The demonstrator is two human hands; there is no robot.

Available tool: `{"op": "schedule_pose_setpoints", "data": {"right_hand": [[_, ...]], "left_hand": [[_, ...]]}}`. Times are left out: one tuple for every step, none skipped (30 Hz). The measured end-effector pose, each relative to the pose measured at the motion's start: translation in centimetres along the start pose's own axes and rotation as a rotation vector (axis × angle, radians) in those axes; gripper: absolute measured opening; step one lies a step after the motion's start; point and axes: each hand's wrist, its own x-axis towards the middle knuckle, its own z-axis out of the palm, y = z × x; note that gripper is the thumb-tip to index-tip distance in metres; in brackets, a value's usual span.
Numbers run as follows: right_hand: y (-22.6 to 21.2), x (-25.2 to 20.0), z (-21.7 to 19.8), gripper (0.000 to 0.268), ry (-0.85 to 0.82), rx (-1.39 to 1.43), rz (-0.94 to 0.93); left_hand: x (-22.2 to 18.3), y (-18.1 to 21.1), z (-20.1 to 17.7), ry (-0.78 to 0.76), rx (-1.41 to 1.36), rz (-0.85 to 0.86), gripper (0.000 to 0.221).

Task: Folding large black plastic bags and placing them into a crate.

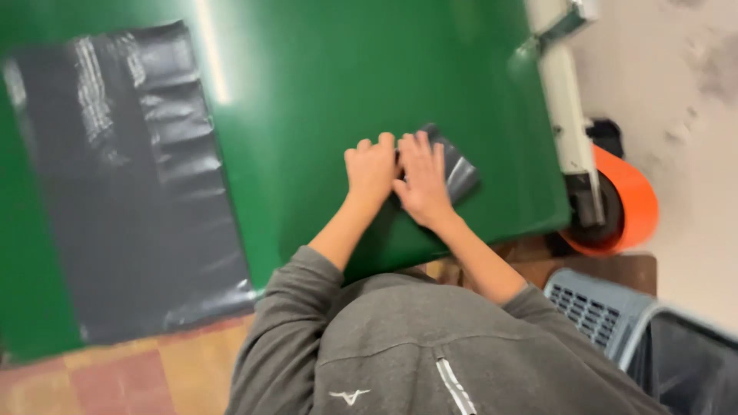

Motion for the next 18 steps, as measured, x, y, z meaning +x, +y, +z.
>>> {"op": "schedule_pose_setpoints", "data": {"right_hand": [[0.3, 0.1, 0.6, 0.073, -0.054, -0.088, 0.004], [0.5, 0.2, 1.3, 0.084, -0.104, -0.179, 0.005], [0.5, 0.8, 1.1, 0.084, -0.132, -0.152, -0.039], [0.3, 1.4, 1.0, 0.089, -0.193, -0.26, 0.003], [-0.4, 0.9, 1.1, 0.094, -0.263, -0.37, 0.064], [-0.7, 0.0, 1.8, 0.094, -0.299, -0.346, 0.037], [-0.2, 0.2, 2.0, 0.094, -0.286, -0.386, 0.023], [0.3, 0.4, 2.0, 0.094, -0.272, -0.425, 0.008], [0.7, 0.6, 2.1, 0.094, -0.262, -0.425, -0.01], [1.0, 0.9, 2.2, 0.095, -0.26, -0.422, -0.001], [1.1, 0.3, 2.2, 0.097, -0.268, -0.421, 0.018], [0.5, 0.4, 2.5, 0.097, -0.268, -0.422, 0.009], [0.0, 0.2, 2.6, 0.098, -0.27, -0.439, 0.006], [-0.4, 0.1, 2.8, 0.099, -0.271, -0.455, 0.004], [-3.2, -0.6, 2.5, 0.099, -0.279, -0.458, 0.0], [-6.1, -1.2, 2.3, 0.096, -0.183, -0.381, -0.103], [-8.9, -1.4, 2.1, 0.093, -0.083, -0.302, -0.214], [-12.9, -1.7, 4.1, 0.093, -0.085, -0.303, -0.227]], "left_hand": [[-0.5, -0.2, -0.6, 0.118, -0.024, 0.015, 0.039], [-0.9, -0.5, -1.2, 0.238, -0.042, 0.032, 0.04], [-1.8, -1.3, -2.2, 0.254, -0.021, -0.02, 0.04], [-2.7, -2.3, -3.1, 0.322, -0.031, 0.004, 0.039], [-4.8, -3.0, -4.0, 0.366, -0.046, 0.033, 0.039], [-7.2, -4.5, -5.8, 0.359, -0.03, -0.015, 0.039], [-8.0, -5.4, -7.5, 0.419, -0.101, 0.021, 0.035], [-8.7, -6.2, -9.2, 0.48, -0.172, 0.059, 0.032], [-10.9, -8.6, -11.0, 0.499, -0.163, 0.057, 0.032], [-13.1, -10.9, -12.8, 0.534, -0.26, -0.086, 0.026], [-16.1, -12.9, -14.4, 0.556, -0.365, -0.232, 0.021], [-18.8, -15.8, -15.1, 0.565, -0.364, -0.237, 0.021], [-21.7, -18.5, -15.6, 0.585, -0.448, -0.444, 0.02], [-24.6, -21.2, -16.0, 0.599, -0.531, -0.651, 0.021], [-27.6, -23.6, -16.2, 0.6, -0.535, -0.66, 0.021], [-30.7, -26.0, -16.4, 0.699, -0.455, -0.747, 0.023], [-33.6, -28.4, -16.7, 0.807, -0.371, -0.831, 0.025], [-35.4, -30.9, -16.4, 0.818, -0.374, -0.838, 0.025]]}}
